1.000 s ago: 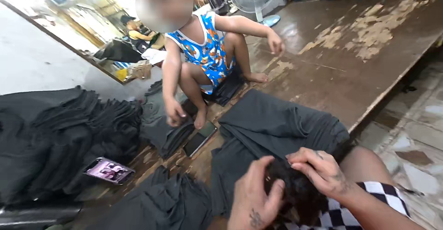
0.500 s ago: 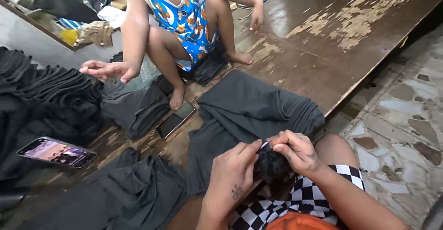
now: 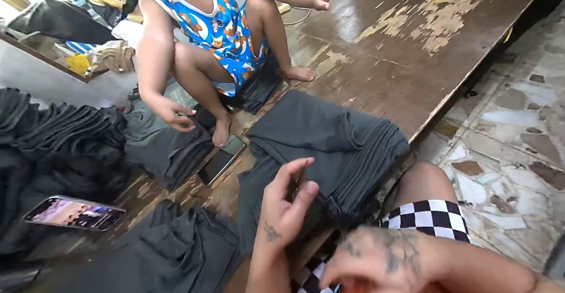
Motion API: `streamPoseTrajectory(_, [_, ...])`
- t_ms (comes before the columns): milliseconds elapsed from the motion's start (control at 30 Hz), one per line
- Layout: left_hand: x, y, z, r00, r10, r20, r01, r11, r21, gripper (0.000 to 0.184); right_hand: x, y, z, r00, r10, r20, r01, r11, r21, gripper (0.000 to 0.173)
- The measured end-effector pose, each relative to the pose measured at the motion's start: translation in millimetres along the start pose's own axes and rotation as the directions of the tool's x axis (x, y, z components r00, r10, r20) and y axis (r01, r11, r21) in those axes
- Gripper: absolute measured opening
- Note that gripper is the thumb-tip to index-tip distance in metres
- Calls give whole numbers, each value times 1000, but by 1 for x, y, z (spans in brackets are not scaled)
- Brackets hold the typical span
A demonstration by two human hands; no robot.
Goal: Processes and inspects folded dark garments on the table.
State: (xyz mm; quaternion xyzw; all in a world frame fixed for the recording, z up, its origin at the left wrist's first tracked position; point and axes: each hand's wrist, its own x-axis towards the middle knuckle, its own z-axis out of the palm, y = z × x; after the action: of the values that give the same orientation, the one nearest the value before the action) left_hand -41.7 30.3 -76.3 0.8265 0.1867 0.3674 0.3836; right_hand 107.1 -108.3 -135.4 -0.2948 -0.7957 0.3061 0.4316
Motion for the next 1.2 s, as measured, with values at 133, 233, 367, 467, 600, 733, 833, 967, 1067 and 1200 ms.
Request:
streamPoseTrajectory(133, [11,-14,5,924,-241,298,243,969,33,39,4,-9,-18,996,-28,84,48,967,-248,30])
streamPoseTrajectory(233, [9,-18,16,881,-368,297,340,929,144,19,9,1,-50,936,-228,-270,111,914,-389,47])
streamPoseTrajectory(367, [1,-17,28,917,-396,-42,368,883,-292,12,21,23,-63,925,-24,-378,-134,912,-387,67])
streamPoseTrajectory(467, [-3,-21,32,898,-420,-129,210,668,-714,21,35,42,-56,902,123,-415,-318,839,-441,67])
streamPoseTrajectory(600, [-11,-34,33,911,-413,-11,192,446,-874,16,29,50,-58,924,-28,-381,-180,848,-499,24])
streamPoseTrajectory(733, [-10,-35,35,902,-432,11,221,441,-870,18,-1,50,-80,938,5,-346,-101,960,-261,29])
streamPoseTrajectory(833, [-8,-35,36,893,-451,3,236,460,-856,20,-3,45,-82,939,59,-340,-130,973,-190,36])
streamPoseTrajectory(967, [-11,-40,34,911,-409,46,245,448,-860,13,16,36,-62,905,118,-409,-289,875,-389,51])
streamPoseTrajectory(1067, [-11,-38,23,918,-392,56,289,564,-773,9,16,49,-59,914,-24,-405,-190,857,-478,24])
streamPoseTrajectory(1200, [-8,-22,0,973,-215,78,211,976,62,14,3,52,-72,934,-56,-353,-66,943,-326,26])
